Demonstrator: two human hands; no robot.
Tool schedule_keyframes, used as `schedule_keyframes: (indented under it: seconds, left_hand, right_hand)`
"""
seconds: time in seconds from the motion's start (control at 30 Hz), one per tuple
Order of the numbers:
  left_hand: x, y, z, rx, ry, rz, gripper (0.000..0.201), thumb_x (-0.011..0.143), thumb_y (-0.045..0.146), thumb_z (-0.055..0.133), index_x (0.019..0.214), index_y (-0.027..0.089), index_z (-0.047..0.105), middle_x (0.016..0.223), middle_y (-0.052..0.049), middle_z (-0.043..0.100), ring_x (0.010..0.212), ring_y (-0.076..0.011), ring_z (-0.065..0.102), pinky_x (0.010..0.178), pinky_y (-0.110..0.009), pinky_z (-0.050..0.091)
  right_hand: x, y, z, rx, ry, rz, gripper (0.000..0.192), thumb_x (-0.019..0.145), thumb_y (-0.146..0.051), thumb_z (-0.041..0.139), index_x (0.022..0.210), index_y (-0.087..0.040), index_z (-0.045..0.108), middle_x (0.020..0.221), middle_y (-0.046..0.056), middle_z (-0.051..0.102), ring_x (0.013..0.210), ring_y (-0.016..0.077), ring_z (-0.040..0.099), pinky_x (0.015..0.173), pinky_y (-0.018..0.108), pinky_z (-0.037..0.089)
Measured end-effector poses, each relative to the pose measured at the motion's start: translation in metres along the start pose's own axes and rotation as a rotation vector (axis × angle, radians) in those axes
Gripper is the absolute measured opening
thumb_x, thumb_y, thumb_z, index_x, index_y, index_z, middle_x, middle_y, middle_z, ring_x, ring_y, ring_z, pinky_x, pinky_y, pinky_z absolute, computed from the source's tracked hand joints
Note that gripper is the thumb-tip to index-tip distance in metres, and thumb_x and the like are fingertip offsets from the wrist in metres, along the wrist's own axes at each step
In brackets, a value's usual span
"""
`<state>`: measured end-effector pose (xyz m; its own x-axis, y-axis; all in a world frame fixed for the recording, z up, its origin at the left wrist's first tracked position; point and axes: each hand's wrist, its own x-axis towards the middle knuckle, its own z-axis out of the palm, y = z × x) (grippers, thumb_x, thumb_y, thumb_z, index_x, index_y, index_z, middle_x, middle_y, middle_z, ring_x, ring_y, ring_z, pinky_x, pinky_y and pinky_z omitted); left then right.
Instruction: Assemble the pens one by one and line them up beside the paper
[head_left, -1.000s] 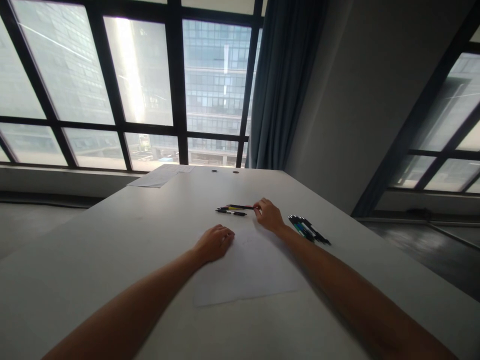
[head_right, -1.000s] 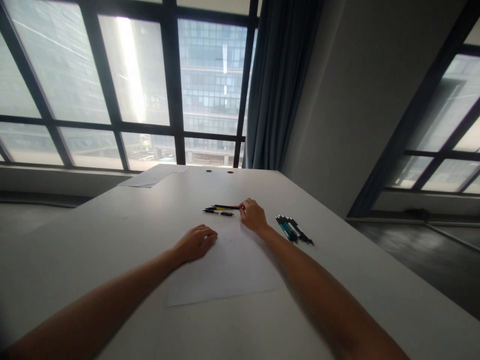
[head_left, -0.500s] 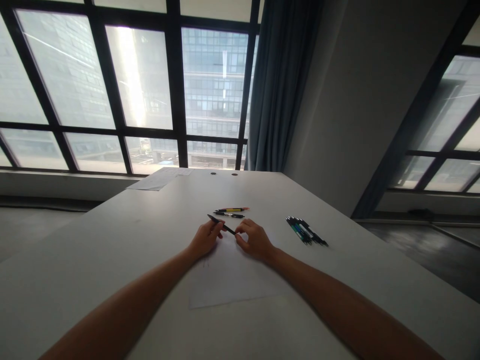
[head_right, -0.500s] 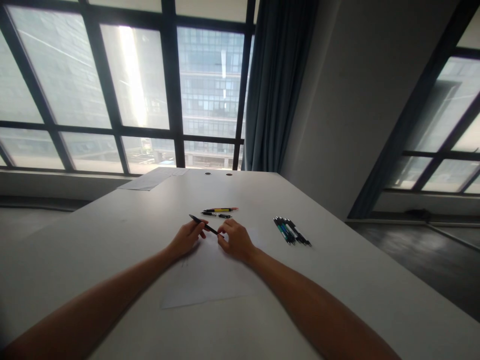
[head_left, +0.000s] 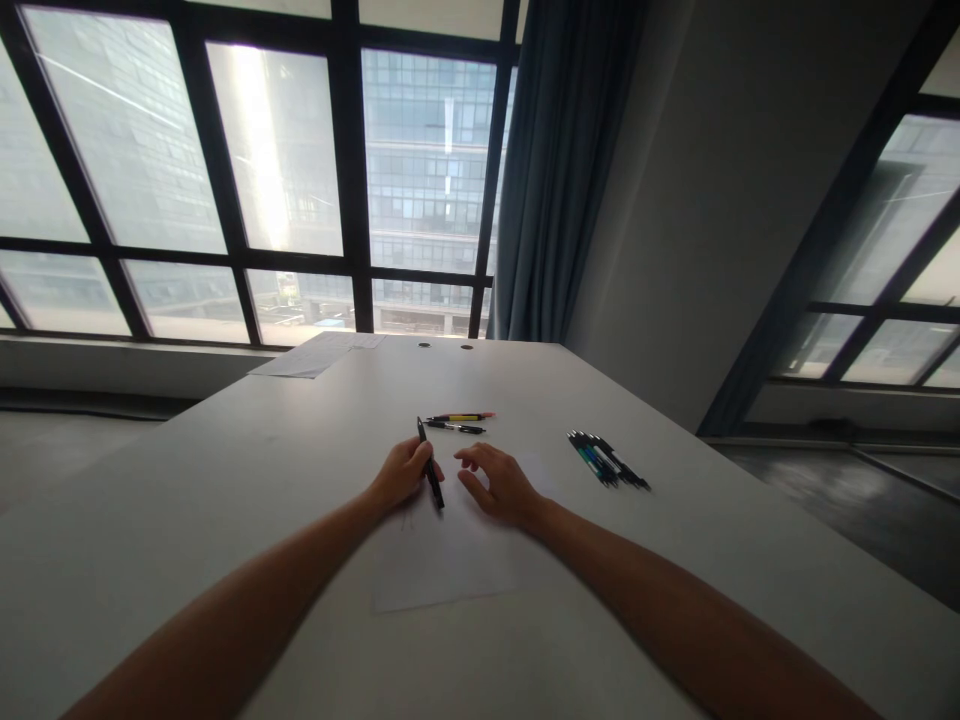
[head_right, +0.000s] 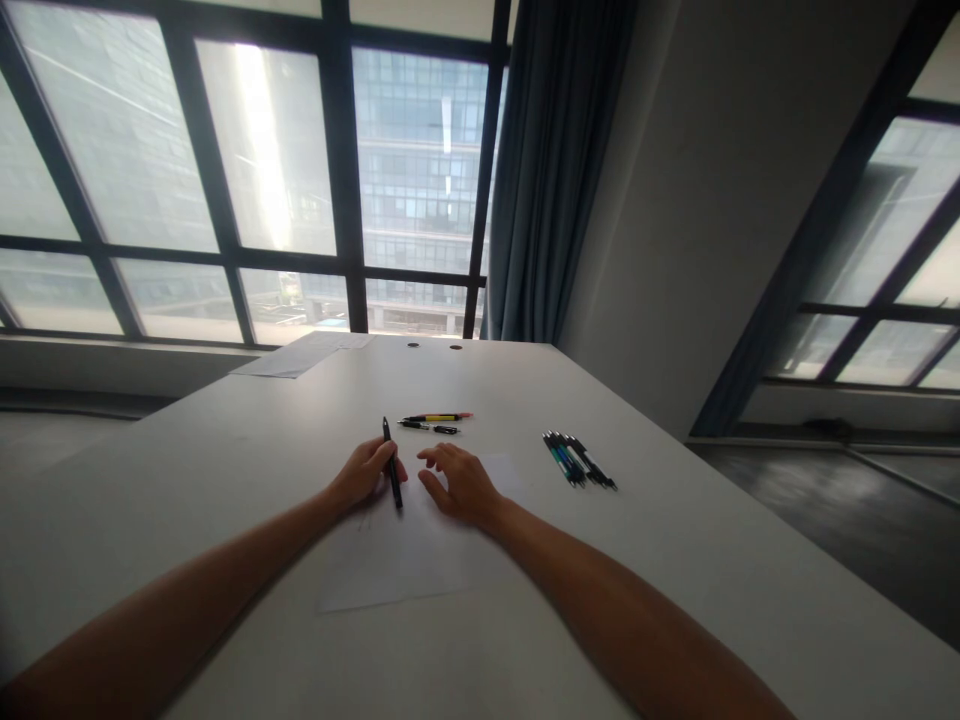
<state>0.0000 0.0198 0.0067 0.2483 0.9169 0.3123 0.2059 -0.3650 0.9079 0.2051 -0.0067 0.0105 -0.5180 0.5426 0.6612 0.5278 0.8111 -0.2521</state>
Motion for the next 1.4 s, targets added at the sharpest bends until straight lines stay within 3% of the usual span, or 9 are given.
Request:
schedule_keyframes:
  seconds: [0.27, 0.47, 0.6, 0.73, 0.87, 1.03, 1.13, 1.3, 1.4]
  left_hand:
    - [-0.002, 0.003, 0.0, 0.021, 0.029, -0.023, 0.037, 0.081, 0.055, 0.052, 0.082, 0.017, 0.055, 0.051, 0.006, 0.051, 0.043, -0.0093, 0.045, 0.042, -0.02, 0.033]
    - [-0.005, 0.005, 0.0, 0.072, -0.195, 0.037, 0.047, 0.083, 0.059, 0.052, 0.091, 0.014, 0.064, 0.053, 0.006, 0.045, 0.045, -0.0081, 0.039, 0.043, -0.02, 0.03]
    - [-0.005, 0.003, -0.001, 0.192, -0.281, 0.131, 0.046, 0.085, 0.055, 0.053, 0.085, 0.012, 0.069, 0.055, 0.004, 0.045, 0.052, -0.0082, 0.038, 0.048, -0.021, 0.028]
    - [-0.003, -0.001, -0.002, 0.205, -0.315, 0.106, 0.047, 0.083, 0.055, 0.056, 0.092, 0.011, 0.072, 0.054, 0.004, 0.045, 0.051, -0.0081, 0.037, 0.048, -0.022, 0.026]
    - [0.0, -0.006, -0.001, 0.065, -0.221, 0.034, 0.055, 0.08, 0.057, 0.059, 0.108, 0.01, 0.067, 0.061, 0.001, 0.055, 0.053, -0.0093, 0.044, 0.049, -0.021, 0.032]
    - [0.004, -0.01, 0.0, 0.016, -0.152, 0.0, 0.055, 0.077, 0.055, 0.062, 0.111, 0.013, 0.064, 0.077, -0.004, 0.067, 0.052, -0.0092, 0.049, 0.049, -0.022, 0.038]
    - [0.005, -0.012, 0.0, 0.023, -0.107, 0.003, 0.054, 0.078, 0.056, 0.059, 0.109, 0.012, 0.064, 0.076, -0.004, 0.067, 0.05, -0.0089, 0.048, 0.048, -0.022, 0.038]
    - [0.004, -0.013, 0.0, 0.098, -0.053, -0.013, 0.056, 0.087, 0.062, 0.042, 0.08, 0.012, 0.066, 0.055, -0.001, 0.059, 0.048, -0.0108, 0.049, 0.05, -0.023, 0.038]
    - [0.005, -0.015, 0.0, 0.035, -0.043, -0.038, 0.062, 0.086, 0.068, 0.039, 0.08, 0.013, 0.065, 0.056, -0.003, 0.062, 0.046, -0.0114, 0.051, 0.049, -0.024, 0.038]
  right_hand:
    - [0.004, 0.013, 0.004, 0.053, 0.108, 0.223, 0.026, 0.089, -0.024, 0.052, 0.114, -0.02, 0.055, 0.092, 0.004, 0.064, 0.075, 0.0155, 0.059, 0.069, 0.031, 0.049]
    - [0.01, 0.022, -0.007, 0.095, 0.117, 0.194, 0.047, 0.086, -0.021, 0.054, 0.133, -0.022, 0.048, 0.108, 0.007, 0.062, 0.076, 0.0151, 0.058, 0.07, 0.031, 0.051]
    - [0.01, 0.018, -0.007, 0.082, -0.026, 0.115, 0.034, 0.09, -0.021, 0.054, 0.123, -0.023, 0.057, 0.113, 0.008, 0.062, 0.081, 0.0152, 0.06, 0.073, 0.031, 0.052]
    - [0.01, 0.022, -0.008, 0.046, -0.032, 0.089, 0.014, 0.091, -0.02, 0.055, 0.101, -0.021, 0.065, 0.099, 0.007, 0.065, 0.085, 0.0169, 0.061, 0.075, 0.03, 0.051]
    - [0.007, 0.047, -0.015, 0.004, 0.036, 0.119, 0.011, 0.09, -0.022, 0.056, 0.096, -0.021, 0.065, 0.096, 0.006, 0.065, 0.081, 0.0167, 0.06, 0.075, 0.031, 0.05]
    - [-0.003, 0.074, -0.017, -0.049, 0.096, 0.292, 0.014, 0.09, -0.024, 0.053, 0.098, -0.02, 0.065, 0.094, 0.005, 0.064, 0.079, 0.016, 0.059, 0.072, 0.029, 0.048]
    - [-0.005, 0.074, -0.014, -0.075, 0.1, 0.361, 0.017, 0.092, -0.028, 0.049, 0.097, -0.02, 0.063, 0.093, 0.004, 0.064, 0.08, 0.0165, 0.058, 0.072, 0.028, 0.045]
    - [-0.005, 0.064, -0.008, -0.111, 0.093, 0.363, 0.029, 0.098, -0.033, 0.037, 0.084, -0.02, 0.058, 0.086, 0.004, 0.062, 0.079, 0.0171, 0.056, 0.073, 0.028, 0.042]
    - [-0.006, 0.062, -0.007, -0.126, 0.079, 0.36, 0.034, 0.1, -0.036, 0.032, 0.079, -0.02, 0.055, 0.082, 0.003, 0.06, 0.078, 0.0168, 0.055, 0.072, 0.028, 0.041]
